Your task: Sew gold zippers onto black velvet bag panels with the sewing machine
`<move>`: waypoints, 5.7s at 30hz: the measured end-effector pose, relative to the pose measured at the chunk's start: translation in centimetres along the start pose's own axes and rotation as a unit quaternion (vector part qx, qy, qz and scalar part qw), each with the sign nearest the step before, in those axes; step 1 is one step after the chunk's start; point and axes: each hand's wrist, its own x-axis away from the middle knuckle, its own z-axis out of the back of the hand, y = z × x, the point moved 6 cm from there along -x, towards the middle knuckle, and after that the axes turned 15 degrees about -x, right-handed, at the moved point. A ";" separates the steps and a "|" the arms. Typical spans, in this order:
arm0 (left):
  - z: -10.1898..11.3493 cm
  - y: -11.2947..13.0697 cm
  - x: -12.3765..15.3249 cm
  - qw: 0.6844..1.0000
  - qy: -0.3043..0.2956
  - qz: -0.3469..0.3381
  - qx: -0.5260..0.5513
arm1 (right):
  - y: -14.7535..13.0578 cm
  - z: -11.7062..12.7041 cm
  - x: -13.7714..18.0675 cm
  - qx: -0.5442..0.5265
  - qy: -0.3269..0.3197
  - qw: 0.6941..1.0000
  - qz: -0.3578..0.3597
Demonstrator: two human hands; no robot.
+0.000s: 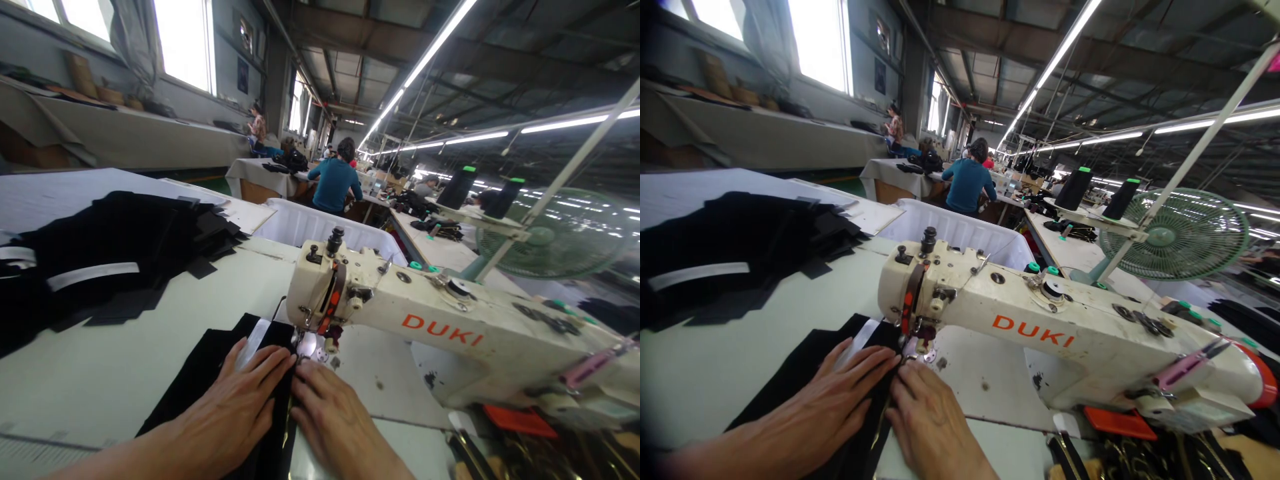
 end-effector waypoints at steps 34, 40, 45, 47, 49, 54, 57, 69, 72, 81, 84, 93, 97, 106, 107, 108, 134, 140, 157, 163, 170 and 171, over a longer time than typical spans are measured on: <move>-1.8 -1.4 -1.2 0.994 0.073 -0.031 -0.069 | 0.7 -0.1 -0.7 0.055 0.032 0.998 -0.027; -1.8 -1.4 -1.6 0.996 0.046 -0.029 -0.076 | 1.0 -0.2 -0.8 0.060 0.029 0.998 -0.021; -1.7 -1.4 -1.8 0.994 0.056 -0.027 -0.085 | 1.2 0.2 -0.8 0.051 0.016 0.998 -0.034; -1.5 -1.1 -1.6 0.994 0.064 -0.030 -0.085 | 1.1 0.4 -0.9 0.038 -0.001 0.999 -0.026; -1.3 -1.0 -1.5 0.994 0.065 -0.023 -0.079 | 1.0 0.7 -0.9 0.026 -0.016 0.999 -0.021; -1.0 -0.8 -1.4 0.996 0.044 -0.014 -0.078 | 1.1 1.1 -0.9 0.011 -0.033 0.999 -0.016; -1.3 -0.8 -1.3 0.995 0.044 -0.022 -0.087 | 1.2 1.2 -0.9 0.006 -0.034 0.999 -0.013; -2.2 -1.7 -1.8 0.994 0.076 -0.020 -0.070 | 1.1 1.3 -1.2 0.007 -0.016 1.000 -0.020; -2.0 -1.6 -1.8 0.995 0.075 -0.023 -0.068 | 1.1 1.3 -1.2 0.011 -0.014 1.000 -0.018; -1.5 -1.9 -2.7 0.998 0.049 -0.013 -0.035 | 1.5 1.0 -1.0 0.044 -0.004 0.999 0.003; -1.2 -2.2 -2.3 0.999 0.018 -0.021 -0.031 | 1.3 1.1 -1.1 0.053 0.000 0.998 0.017; 1.2 4.0 7.4 0.995 0.008 -0.098 -0.036 | -3.5 1.2 2.9 0.011 0.061 0.995 -0.081; 1.4 1.3 8.2 0.997 0.007 0.002 0.078 | -7.6 -0.1 6.3 -0.060 0.043 0.994 -0.086; 5.5 -1.0 6.4 0.959 -0.004 0.141 0.244 | -8.5 -1.7 7.0 -0.133 0.182 0.972 -0.067; 5.6 -0.6 6.2 0.959 -0.009 0.138 0.246 | -7.6 -0.4 7.2 -0.181 0.222 0.954 -0.091; 5.8 -0.3 6.1 0.957 -0.016 0.141 0.253 | -6.5 1.1 7.5 -0.225 0.259 0.931 -0.121; 0.1 4.9 9.0 0.985 0.043 -0.134 -0.096 | -10.9 -2.9 7.5 -0.018 0.199 0.980 -0.025; 0.2 4.7 8.8 0.985 0.038 -0.145 -0.081 | -10.9 -3.0 7.4 -0.008 0.184 0.983 -0.006; 2.8 3.2 7.5 0.983 -0.098 -0.128 0.091 | -10.6 -1.3 6.7 -0.022 0.200 0.978 0.058; 2.9 2.8 7.5 0.981 -0.076 -0.159 0.079 | -6.0 0.6 3.6 0.017 0.171 0.982 -0.077; 1.6 1.8 5.8 0.969 0.009 -0.235 0.072 | -3.7 -1.9 1.4 0.092 0.164 0.981 -0.037; 1.7 1.6 5.4 0.968 0.016 -0.242 0.069 | -3.5 -1.9 1.2 0.098 0.168 0.981 -0.031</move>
